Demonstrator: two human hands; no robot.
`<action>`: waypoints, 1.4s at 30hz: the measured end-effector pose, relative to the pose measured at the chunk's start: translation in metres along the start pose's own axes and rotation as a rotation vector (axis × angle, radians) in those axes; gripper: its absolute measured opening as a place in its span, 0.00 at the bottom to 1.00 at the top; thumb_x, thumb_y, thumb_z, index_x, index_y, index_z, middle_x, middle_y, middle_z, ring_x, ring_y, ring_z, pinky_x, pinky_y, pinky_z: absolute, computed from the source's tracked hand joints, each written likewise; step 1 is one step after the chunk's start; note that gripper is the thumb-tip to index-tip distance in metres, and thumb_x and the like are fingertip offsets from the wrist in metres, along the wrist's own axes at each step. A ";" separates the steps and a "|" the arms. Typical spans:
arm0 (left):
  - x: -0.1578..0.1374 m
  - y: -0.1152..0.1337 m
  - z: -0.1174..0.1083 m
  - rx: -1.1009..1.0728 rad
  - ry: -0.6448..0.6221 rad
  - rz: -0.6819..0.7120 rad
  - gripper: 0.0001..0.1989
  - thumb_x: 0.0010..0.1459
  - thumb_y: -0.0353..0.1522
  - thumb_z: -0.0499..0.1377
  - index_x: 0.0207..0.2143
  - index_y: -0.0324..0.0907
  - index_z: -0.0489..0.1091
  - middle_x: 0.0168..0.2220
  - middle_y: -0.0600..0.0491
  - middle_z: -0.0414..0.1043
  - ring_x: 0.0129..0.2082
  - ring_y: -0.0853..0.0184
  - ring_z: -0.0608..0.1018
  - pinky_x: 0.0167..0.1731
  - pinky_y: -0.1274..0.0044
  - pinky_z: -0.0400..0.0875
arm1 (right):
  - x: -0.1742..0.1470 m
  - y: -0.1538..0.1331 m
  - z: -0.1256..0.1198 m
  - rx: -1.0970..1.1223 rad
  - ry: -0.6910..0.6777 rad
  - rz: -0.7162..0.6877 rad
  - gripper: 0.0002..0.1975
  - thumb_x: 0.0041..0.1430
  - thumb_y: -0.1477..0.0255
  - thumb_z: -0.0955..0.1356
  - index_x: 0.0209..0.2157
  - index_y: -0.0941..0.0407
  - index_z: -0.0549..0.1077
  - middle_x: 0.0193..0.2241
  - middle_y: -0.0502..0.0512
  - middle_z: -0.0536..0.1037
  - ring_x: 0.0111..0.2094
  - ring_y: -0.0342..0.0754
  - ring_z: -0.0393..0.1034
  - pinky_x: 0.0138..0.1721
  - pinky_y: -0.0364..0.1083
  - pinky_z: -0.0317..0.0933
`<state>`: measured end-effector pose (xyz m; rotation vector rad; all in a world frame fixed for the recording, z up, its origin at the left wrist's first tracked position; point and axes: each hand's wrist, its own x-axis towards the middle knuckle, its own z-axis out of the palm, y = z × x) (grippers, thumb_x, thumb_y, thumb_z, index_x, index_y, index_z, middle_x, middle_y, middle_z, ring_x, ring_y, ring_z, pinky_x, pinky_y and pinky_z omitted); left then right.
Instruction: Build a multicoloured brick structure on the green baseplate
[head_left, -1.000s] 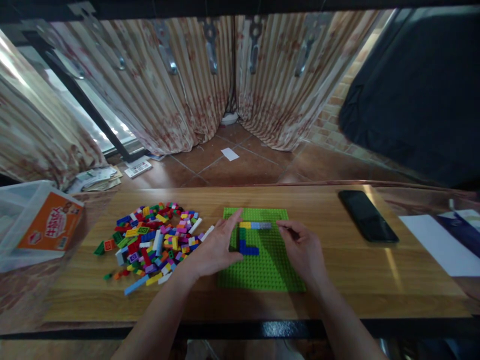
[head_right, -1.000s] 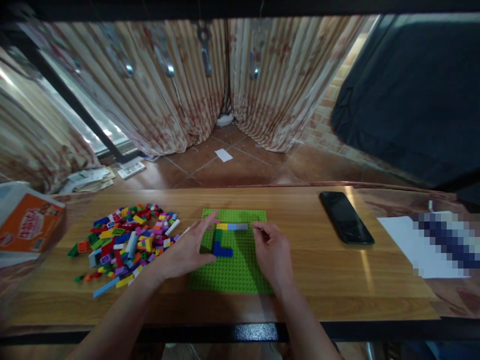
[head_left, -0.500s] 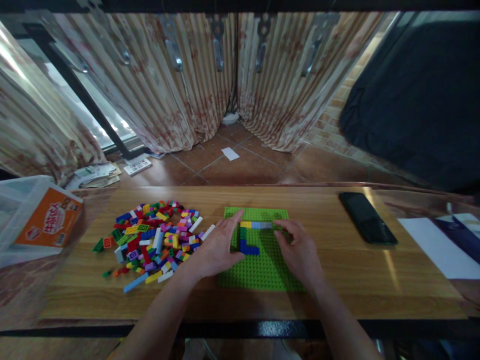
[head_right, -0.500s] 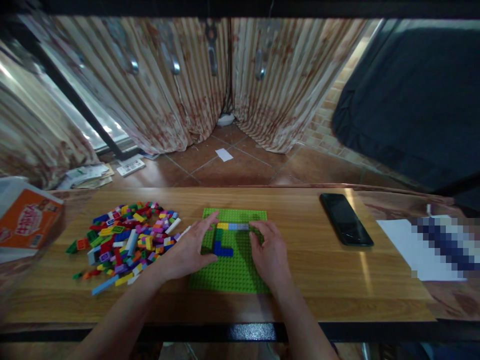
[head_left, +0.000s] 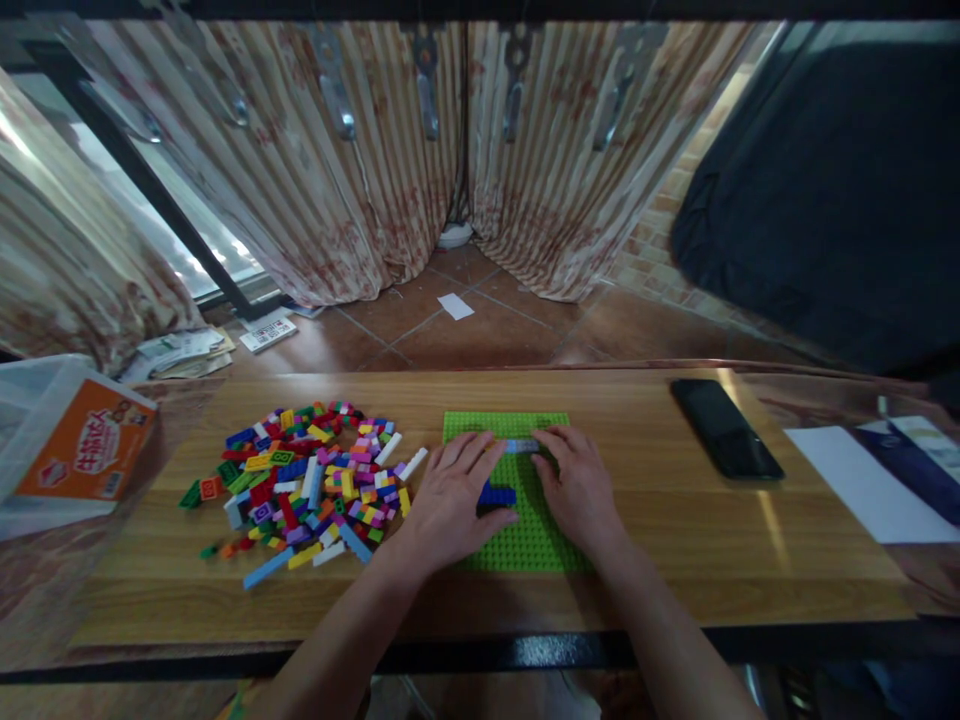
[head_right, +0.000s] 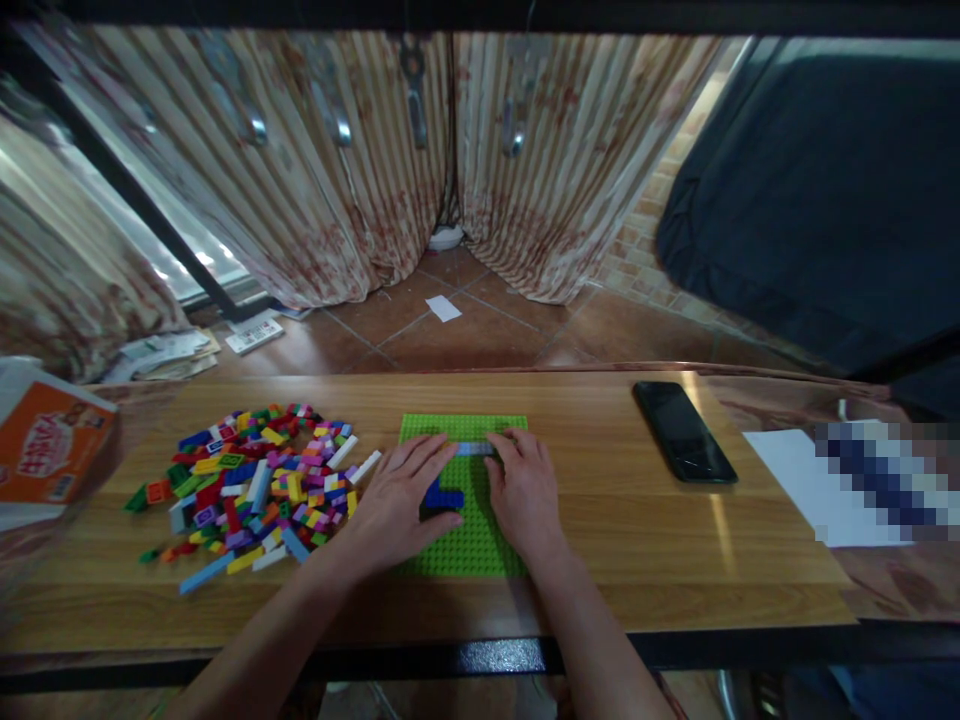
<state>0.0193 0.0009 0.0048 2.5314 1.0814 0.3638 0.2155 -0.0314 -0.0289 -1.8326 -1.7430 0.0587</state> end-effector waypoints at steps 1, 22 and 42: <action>0.000 0.001 0.002 0.030 -0.007 0.007 0.37 0.55 0.43 0.62 0.64 0.46 0.54 0.66 0.48 0.56 0.65 0.54 0.56 0.62 0.56 0.53 | 0.001 0.000 0.000 -0.015 0.000 -0.011 0.16 0.62 0.72 0.62 0.49 0.57 0.74 0.47 0.64 0.72 0.49 0.57 0.65 0.50 0.58 0.64; -0.001 0.016 0.023 0.199 0.017 -0.016 0.32 0.63 0.48 0.50 0.65 0.44 0.53 0.65 0.45 0.56 0.66 0.53 0.55 0.61 0.45 0.47 | 0.005 0.004 0.007 0.046 0.015 -0.091 0.09 0.62 0.71 0.64 0.36 0.57 0.75 0.38 0.60 0.75 0.41 0.54 0.67 0.45 0.55 0.65; -0.006 -0.002 0.001 0.034 0.104 -0.154 0.21 0.67 0.33 0.46 0.61 0.41 0.60 0.62 0.44 0.62 0.63 0.59 0.62 0.62 0.56 0.54 | 0.006 -0.003 -0.008 0.004 -0.024 -0.114 0.15 0.61 0.67 0.66 0.48 0.54 0.75 0.47 0.60 0.75 0.48 0.56 0.65 0.49 0.57 0.61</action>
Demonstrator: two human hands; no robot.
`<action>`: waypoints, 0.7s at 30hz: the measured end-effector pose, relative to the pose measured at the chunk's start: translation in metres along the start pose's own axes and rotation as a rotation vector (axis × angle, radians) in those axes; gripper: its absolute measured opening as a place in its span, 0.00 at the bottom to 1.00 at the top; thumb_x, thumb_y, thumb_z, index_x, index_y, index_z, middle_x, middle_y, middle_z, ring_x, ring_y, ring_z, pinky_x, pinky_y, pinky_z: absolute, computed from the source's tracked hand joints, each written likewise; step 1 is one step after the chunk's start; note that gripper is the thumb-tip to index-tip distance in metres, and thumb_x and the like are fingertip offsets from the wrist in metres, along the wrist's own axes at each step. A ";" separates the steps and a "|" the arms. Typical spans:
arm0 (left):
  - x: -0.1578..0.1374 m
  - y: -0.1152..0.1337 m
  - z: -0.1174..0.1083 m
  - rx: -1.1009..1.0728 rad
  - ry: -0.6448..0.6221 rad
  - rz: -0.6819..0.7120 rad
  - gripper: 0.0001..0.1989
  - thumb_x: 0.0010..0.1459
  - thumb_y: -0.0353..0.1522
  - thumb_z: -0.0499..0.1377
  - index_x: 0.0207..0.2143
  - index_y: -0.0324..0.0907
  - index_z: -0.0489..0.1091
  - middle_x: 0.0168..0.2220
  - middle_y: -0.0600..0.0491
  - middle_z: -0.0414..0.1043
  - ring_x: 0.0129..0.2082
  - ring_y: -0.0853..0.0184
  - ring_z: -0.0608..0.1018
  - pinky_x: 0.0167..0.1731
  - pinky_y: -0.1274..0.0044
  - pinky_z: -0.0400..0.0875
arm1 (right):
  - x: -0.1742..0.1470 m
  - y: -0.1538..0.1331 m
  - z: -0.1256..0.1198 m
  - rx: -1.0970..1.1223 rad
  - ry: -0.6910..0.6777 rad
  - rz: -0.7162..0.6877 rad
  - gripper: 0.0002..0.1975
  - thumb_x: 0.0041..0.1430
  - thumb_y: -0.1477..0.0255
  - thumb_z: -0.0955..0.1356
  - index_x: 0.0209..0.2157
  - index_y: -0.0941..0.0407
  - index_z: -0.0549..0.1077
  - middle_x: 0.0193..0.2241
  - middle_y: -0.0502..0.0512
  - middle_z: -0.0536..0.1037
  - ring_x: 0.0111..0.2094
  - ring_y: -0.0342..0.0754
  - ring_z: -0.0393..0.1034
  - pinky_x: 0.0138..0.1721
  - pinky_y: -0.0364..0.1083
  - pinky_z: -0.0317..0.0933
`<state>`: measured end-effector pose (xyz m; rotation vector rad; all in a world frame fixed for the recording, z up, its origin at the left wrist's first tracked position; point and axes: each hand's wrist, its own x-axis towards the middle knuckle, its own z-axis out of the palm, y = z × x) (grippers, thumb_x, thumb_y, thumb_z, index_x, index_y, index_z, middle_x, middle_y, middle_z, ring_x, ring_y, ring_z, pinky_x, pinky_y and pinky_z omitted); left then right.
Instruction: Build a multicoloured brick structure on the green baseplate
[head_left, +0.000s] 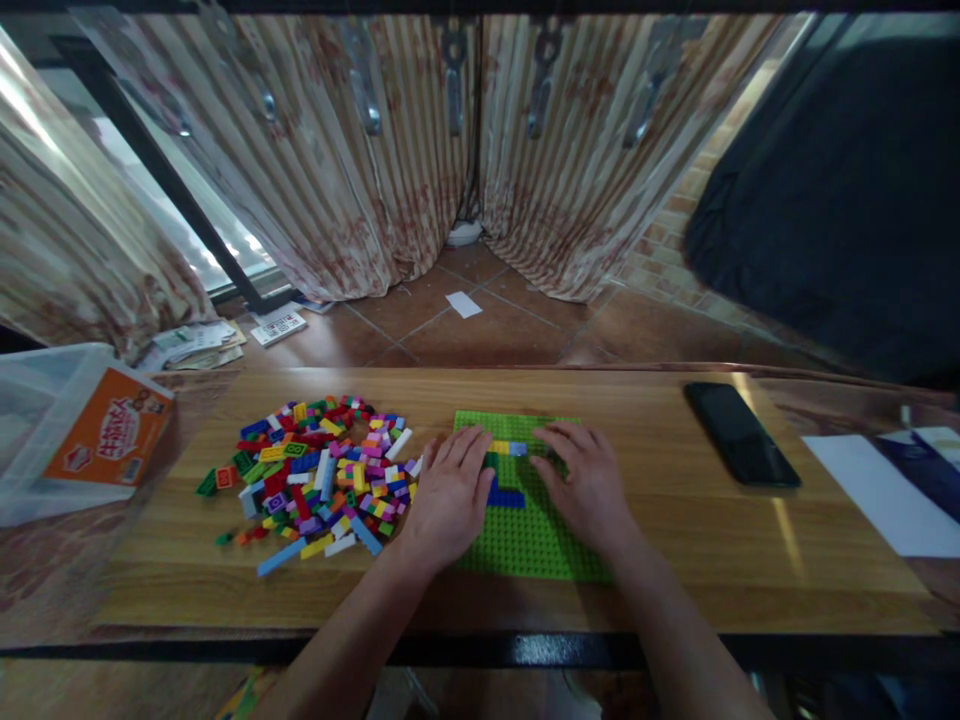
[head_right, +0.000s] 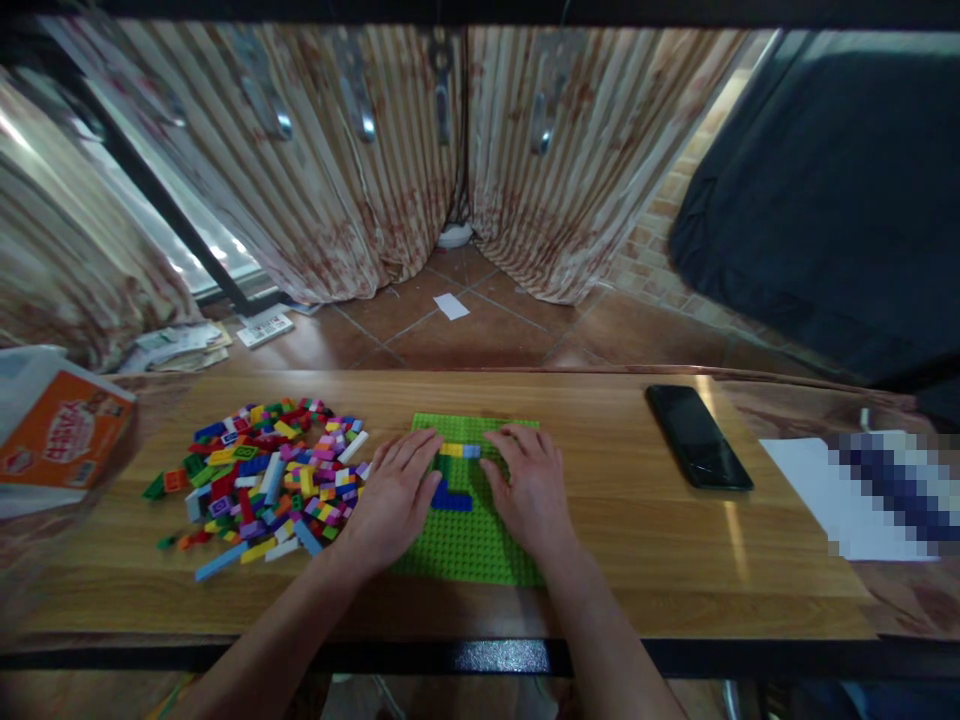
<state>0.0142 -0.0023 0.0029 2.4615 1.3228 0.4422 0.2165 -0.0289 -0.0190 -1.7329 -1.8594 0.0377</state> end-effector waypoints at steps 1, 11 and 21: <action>0.000 0.000 0.001 0.012 -0.001 0.005 0.21 0.67 0.33 0.45 0.60 0.42 0.60 0.63 0.45 0.62 0.63 0.59 0.62 0.62 0.56 0.54 | 0.001 -0.004 0.003 -0.017 -0.020 -0.021 0.15 0.61 0.68 0.65 0.49 0.54 0.74 0.49 0.60 0.74 0.49 0.56 0.64 0.50 0.58 0.60; -0.004 0.007 0.011 0.090 -0.030 0.062 0.22 0.66 0.39 0.49 0.61 0.48 0.60 0.64 0.48 0.60 0.64 0.55 0.60 0.61 0.48 0.50 | 0.006 -0.012 0.018 -0.058 -0.041 -0.031 0.10 0.63 0.70 0.64 0.40 0.51 0.77 0.45 0.56 0.76 0.49 0.56 0.62 0.49 0.56 0.58; -0.006 0.011 0.013 0.106 -0.006 0.067 0.21 0.67 0.39 0.47 0.60 0.47 0.61 0.64 0.47 0.61 0.64 0.54 0.60 0.60 0.47 0.50 | 0.003 -0.008 0.021 -0.024 -0.013 -0.063 0.10 0.63 0.70 0.63 0.37 0.53 0.78 0.40 0.56 0.77 0.46 0.54 0.63 0.50 0.55 0.57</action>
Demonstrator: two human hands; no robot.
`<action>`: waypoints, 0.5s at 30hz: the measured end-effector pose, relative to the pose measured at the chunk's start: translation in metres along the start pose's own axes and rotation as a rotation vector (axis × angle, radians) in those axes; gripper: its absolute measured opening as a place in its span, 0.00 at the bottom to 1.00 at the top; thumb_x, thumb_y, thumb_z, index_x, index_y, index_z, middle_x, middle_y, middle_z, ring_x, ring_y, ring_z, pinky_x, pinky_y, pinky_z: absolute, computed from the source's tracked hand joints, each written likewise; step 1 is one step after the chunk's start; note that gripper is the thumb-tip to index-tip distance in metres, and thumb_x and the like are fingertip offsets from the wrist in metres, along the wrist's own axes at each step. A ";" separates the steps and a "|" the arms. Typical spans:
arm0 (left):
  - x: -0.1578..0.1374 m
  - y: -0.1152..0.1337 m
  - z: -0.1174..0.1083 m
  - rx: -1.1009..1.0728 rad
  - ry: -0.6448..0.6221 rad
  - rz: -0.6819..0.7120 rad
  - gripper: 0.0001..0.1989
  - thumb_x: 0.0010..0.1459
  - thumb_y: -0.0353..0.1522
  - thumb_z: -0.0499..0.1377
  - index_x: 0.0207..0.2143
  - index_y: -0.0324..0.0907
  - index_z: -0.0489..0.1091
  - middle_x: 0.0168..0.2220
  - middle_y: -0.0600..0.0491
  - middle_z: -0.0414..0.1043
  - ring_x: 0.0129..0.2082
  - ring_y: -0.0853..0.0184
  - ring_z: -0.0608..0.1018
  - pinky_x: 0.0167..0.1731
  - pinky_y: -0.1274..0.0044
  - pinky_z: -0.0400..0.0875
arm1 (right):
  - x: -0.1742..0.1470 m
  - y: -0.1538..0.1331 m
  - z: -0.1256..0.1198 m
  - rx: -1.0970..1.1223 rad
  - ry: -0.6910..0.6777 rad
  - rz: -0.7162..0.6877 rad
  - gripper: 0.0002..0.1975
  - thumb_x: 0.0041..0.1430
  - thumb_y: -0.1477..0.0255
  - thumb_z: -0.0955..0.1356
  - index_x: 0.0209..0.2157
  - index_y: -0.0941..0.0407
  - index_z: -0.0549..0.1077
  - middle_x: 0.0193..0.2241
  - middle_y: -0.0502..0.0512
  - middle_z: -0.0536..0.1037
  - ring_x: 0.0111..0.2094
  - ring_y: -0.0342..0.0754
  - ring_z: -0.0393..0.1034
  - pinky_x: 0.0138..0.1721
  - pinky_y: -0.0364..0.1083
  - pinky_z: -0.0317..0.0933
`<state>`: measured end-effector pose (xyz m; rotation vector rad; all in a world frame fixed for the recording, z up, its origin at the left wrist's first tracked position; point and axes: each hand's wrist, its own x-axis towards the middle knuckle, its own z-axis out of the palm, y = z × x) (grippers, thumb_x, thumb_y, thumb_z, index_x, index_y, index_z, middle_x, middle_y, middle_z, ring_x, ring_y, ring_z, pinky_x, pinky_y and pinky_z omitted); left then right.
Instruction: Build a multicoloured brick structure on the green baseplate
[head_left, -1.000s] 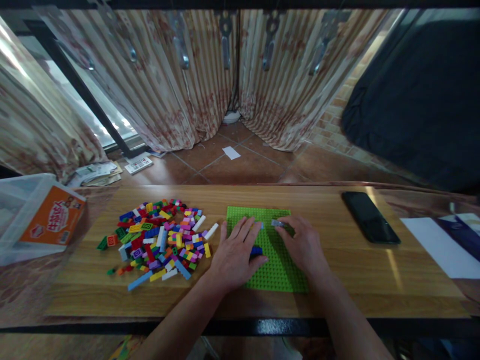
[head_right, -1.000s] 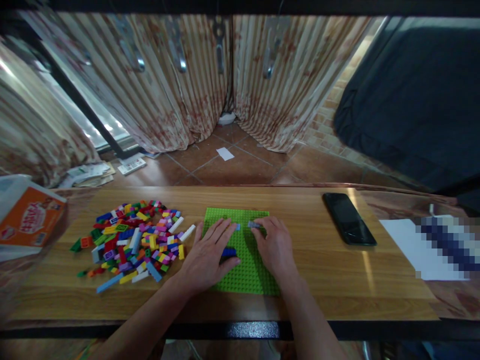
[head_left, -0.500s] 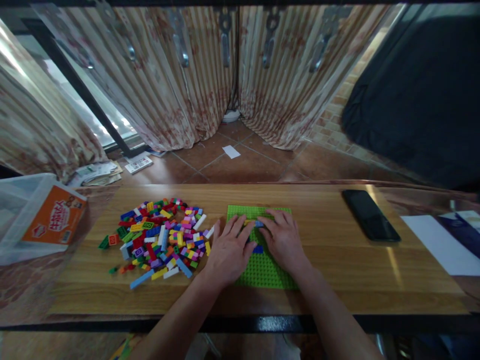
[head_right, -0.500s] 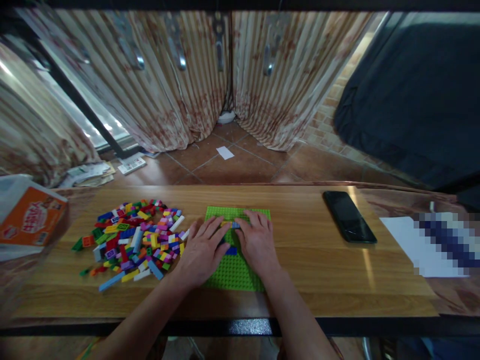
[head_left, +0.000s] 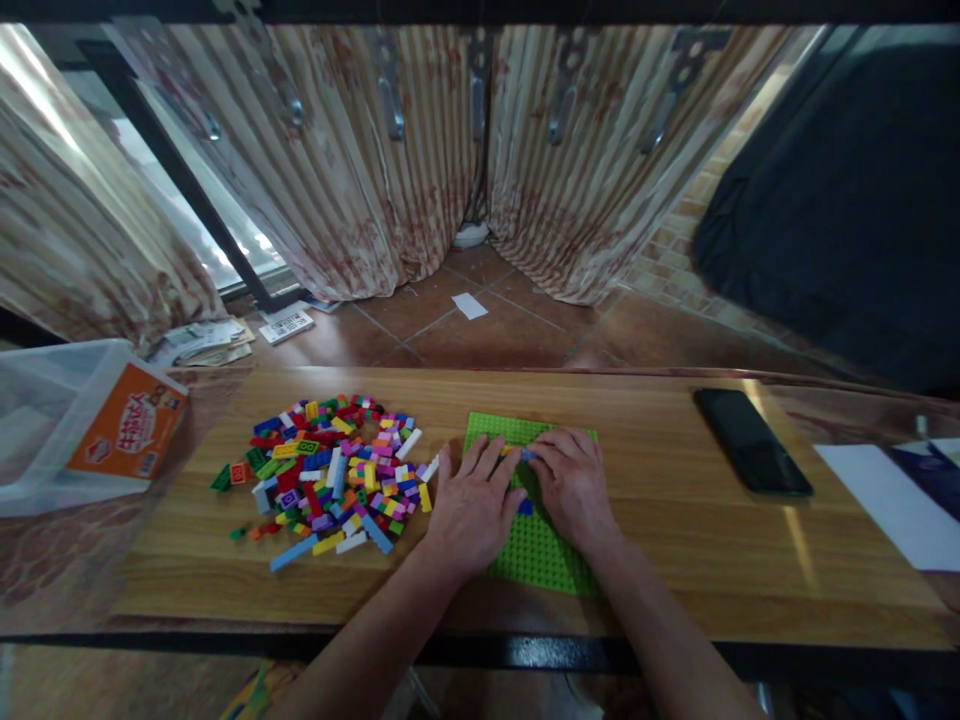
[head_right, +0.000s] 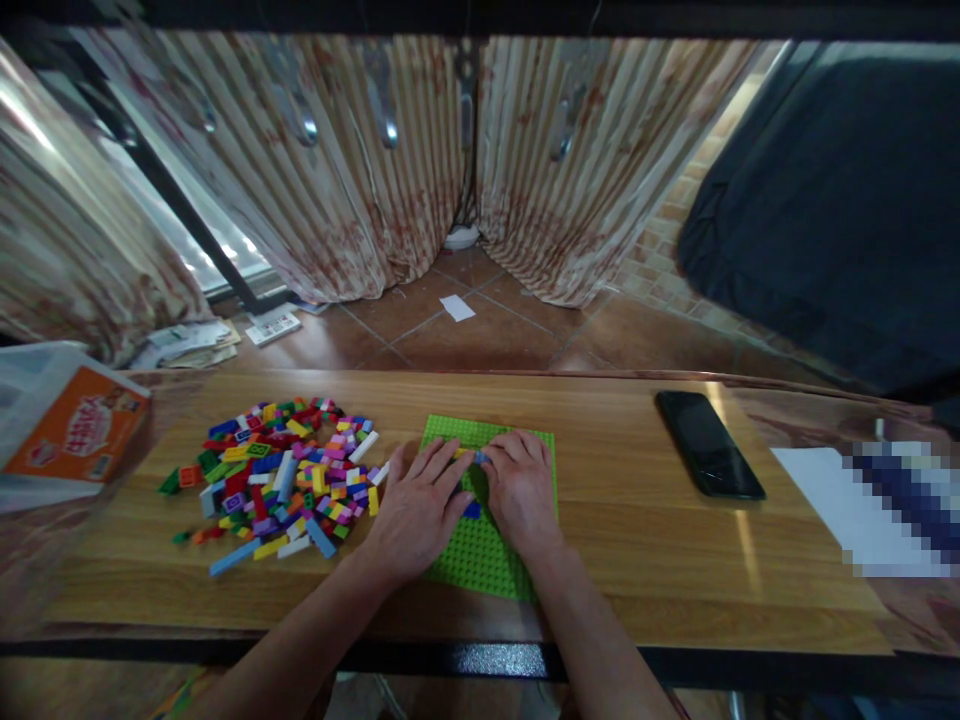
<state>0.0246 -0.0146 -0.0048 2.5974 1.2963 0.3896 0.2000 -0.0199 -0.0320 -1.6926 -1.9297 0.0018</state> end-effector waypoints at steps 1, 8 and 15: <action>0.000 0.000 0.000 0.003 0.004 0.001 0.21 0.67 0.39 0.47 0.60 0.47 0.61 0.64 0.47 0.61 0.64 0.54 0.60 0.60 0.47 0.50 | 0.000 0.001 0.000 0.006 0.002 0.001 0.10 0.63 0.70 0.64 0.36 0.53 0.77 0.40 0.56 0.77 0.46 0.54 0.63 0.50 0.55 0.57; 0.000 -0.001 0.000 -0.001 -0.011 -0.001 0.21 0.67 0.40 0.47 0.60 0.48 0.60 0.64 0.48 0.61 0.64 0.54 0.60 0.60 0.45 0.49 | 0.005 0.006 -0.002 0.074 -0.084 -0.011 0.10 0.62 0.71 0.63 0.36 0.53 0.77 0.39 0.58 0.77 0.45 0.54 0.64 0.47 0.55 0.60; 0.001 -0.001 0.000 -0.015 -0.020 -0.004 0.22 0.67 0.40 0.47 0.61 0.49 0.60 0.64 0.48 0.60 0.64 0.54 0.60 0.60 0.45 0.48 | 0.006 0.012 -0.004 0.121 -0.100 -0.041 0.10 0.63 0.69 0.64 0.38 0.53 0.77 0.39 0.58 0.77 0.44 0.54 0.65 0.48 0.55 0.61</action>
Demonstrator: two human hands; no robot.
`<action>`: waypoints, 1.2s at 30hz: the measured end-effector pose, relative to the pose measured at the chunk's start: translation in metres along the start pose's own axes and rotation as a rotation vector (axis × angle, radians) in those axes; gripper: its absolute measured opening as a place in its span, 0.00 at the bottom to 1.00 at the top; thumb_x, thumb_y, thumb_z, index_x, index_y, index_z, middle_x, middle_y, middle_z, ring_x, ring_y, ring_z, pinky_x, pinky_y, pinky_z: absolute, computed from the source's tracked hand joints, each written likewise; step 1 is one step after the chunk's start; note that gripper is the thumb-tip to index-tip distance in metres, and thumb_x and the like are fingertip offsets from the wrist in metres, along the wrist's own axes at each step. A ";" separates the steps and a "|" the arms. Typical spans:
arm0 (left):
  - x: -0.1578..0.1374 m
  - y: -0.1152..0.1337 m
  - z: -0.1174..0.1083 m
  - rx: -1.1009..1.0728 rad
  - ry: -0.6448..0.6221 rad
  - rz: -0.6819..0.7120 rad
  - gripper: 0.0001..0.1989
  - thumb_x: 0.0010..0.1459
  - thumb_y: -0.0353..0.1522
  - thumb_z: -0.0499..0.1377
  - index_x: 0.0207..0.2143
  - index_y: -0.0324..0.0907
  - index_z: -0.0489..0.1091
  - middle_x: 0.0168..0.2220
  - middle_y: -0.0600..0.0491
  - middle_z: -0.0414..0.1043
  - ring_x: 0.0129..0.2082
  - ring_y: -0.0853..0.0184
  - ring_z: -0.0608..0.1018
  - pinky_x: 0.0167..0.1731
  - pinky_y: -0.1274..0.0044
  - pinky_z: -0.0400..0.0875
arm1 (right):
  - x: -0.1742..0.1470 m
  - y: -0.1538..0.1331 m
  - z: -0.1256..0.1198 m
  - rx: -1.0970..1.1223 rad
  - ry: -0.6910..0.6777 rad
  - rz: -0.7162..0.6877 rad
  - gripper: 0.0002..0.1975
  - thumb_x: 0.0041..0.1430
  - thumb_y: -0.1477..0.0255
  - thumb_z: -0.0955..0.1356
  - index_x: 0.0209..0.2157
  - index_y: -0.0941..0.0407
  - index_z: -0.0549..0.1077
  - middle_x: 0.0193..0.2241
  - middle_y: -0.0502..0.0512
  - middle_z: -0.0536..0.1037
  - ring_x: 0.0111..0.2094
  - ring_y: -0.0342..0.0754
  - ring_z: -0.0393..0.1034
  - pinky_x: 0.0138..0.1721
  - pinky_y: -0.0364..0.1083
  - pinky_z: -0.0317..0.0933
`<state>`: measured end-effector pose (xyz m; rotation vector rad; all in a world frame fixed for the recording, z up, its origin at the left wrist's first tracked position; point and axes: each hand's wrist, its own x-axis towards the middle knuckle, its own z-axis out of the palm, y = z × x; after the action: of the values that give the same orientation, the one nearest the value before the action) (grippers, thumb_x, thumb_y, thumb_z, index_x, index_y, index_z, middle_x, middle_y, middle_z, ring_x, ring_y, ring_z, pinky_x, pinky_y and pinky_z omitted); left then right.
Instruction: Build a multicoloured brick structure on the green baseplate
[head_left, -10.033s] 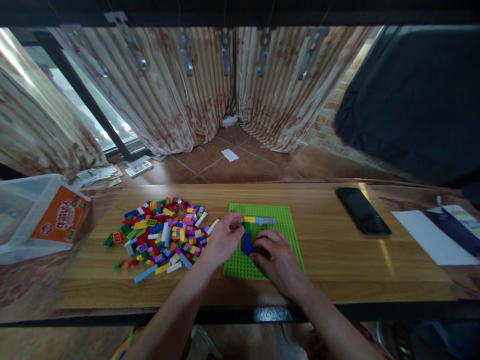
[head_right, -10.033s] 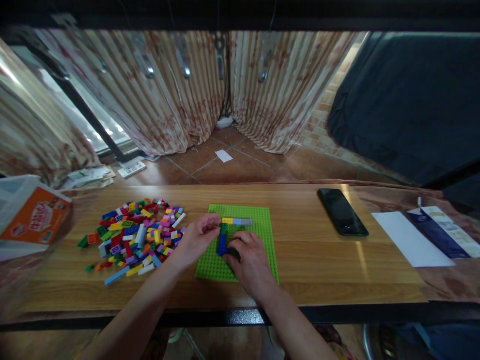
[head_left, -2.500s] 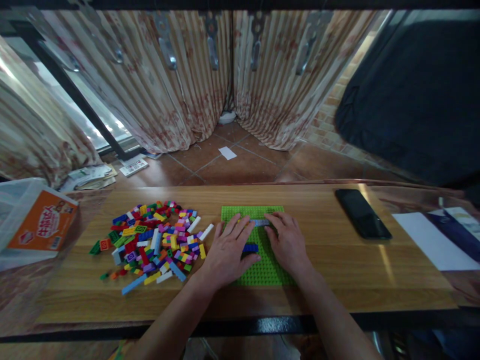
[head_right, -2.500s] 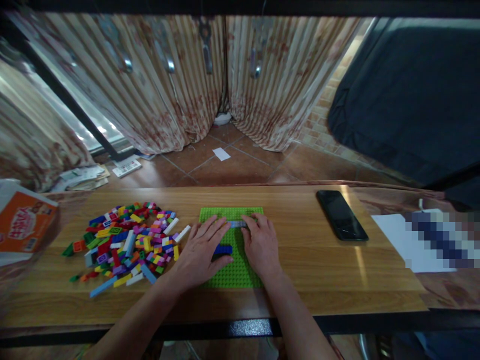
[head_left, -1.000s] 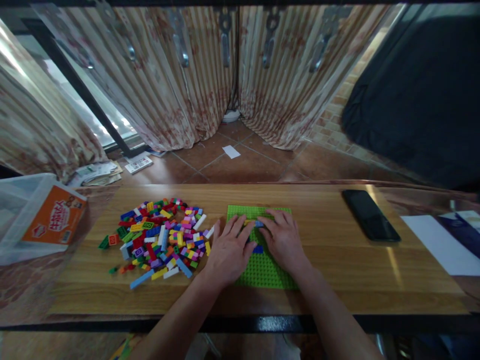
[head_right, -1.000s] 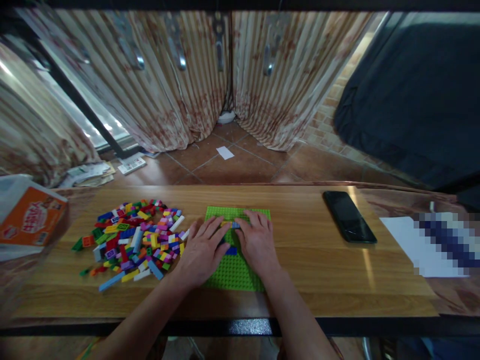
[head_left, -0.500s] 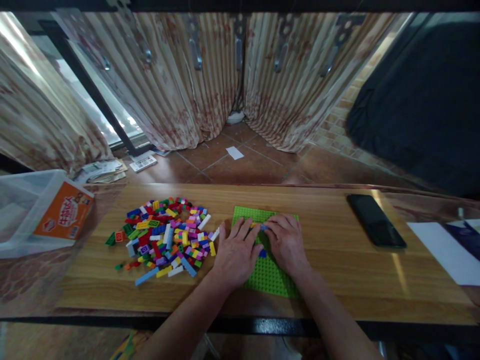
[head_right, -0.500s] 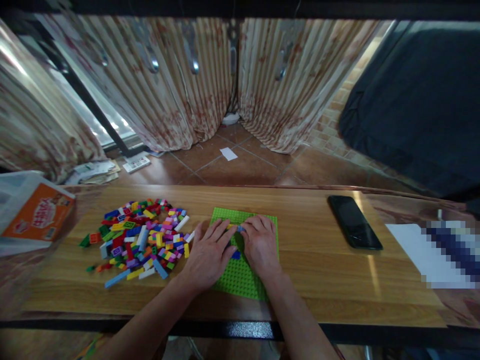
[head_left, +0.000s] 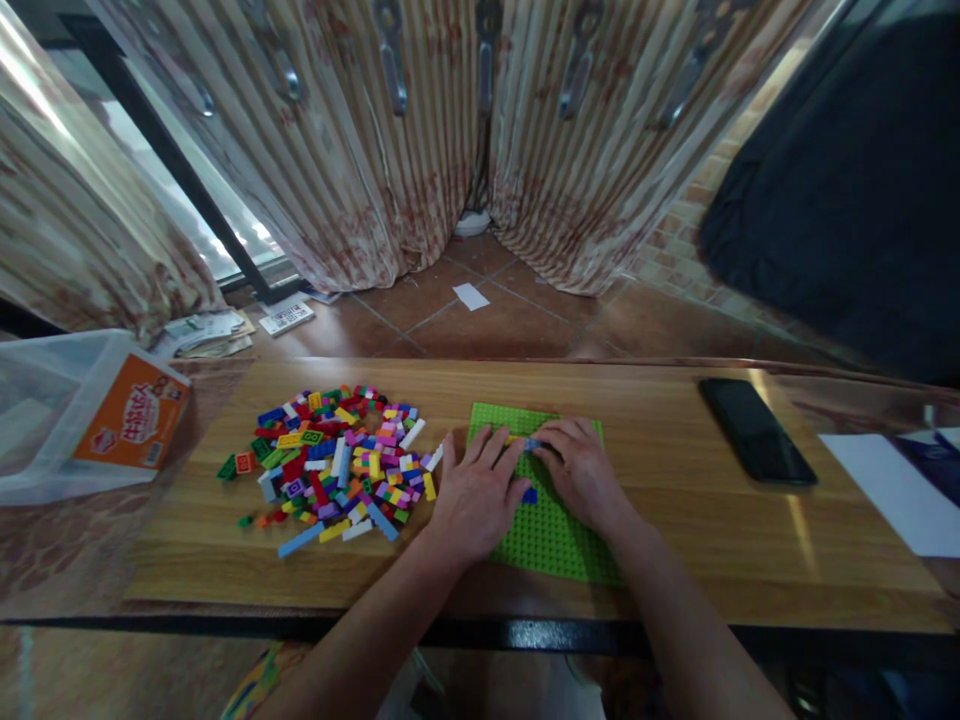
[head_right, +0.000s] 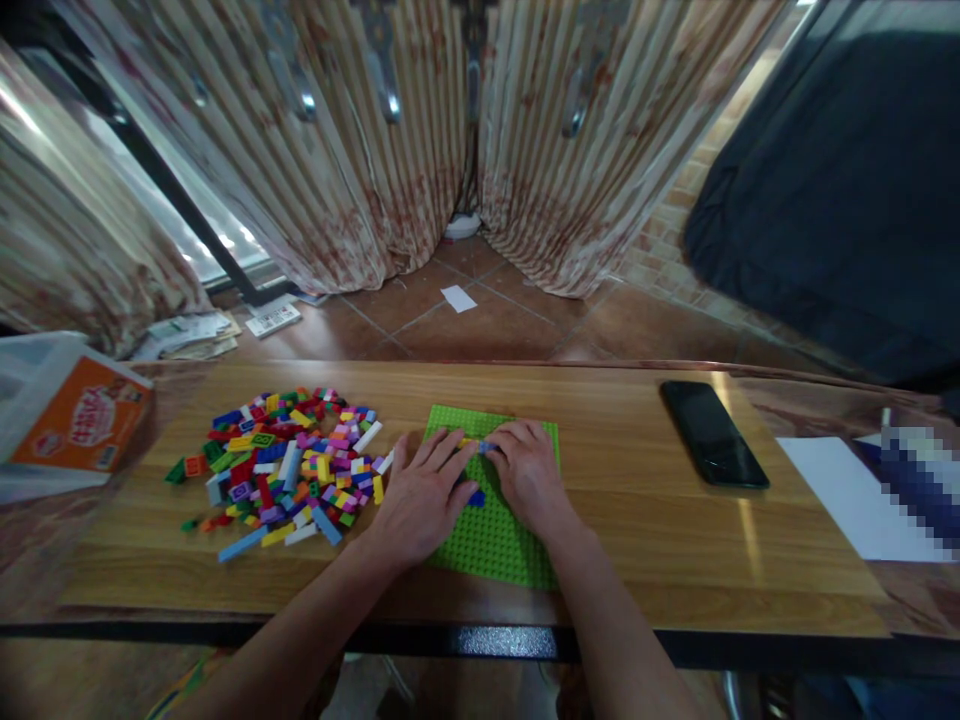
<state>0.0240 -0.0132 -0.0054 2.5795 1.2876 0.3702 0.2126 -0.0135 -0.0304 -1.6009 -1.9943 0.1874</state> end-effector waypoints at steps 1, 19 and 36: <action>0.000 0.000 0.000 -0.002 0.002 0.000 0.22 0.67 0.40 0.47 0.61 0.48 0.60 0.64 0.48 0.59 0.64 0.54 0.60 0.60 0.45 0.48 | 0.000 0.000 -0.001 0.004 -0.001 -0.006 0.10 0.62 0.69 0.65 0.39 0.53 0.77 0.40 0.58 0.77 0.45 0.54 0.66 0.48 0.55 0.61; -0.001 0.001 0.004 0.042 0.024 0.002 0.23 0.67 0.42 0.46 0.61 0.47 0.60 0.65 0.48 0.59 0.64 0.54 0.61 0.59 0.43 0.50 | -0.001 -0.010 0.007 -0.042 0.116 -0.024 0.10 0.63 0.70 0.64 0.35 0.55 0.78 0.35 0.58 0.76 0.40 0.52 0.65 0.44 0.53 0.62; 0.000 0.000 0.004 0.053 0.025 0.015 0.23 0.67 0.43 0.46 0.61 0.48 0.60 0.64 0.49 0.59 0.64 0.54 0.60 0.60 0.45 0.51 | 0.011 0.001 -0.009 0.108 -0.099 -0.007 0.09 0.62 0.69 0.65 0.35 0.55 0.77 0.34 0.57 0.78 0.39 0.51 0.68 0.45 0.53 0.62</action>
<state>0.0253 -0.0141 -0.0090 2.6376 1.3048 0.3771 0.2168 -0.0048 -0.0201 -1.5435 -2.0273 0.3716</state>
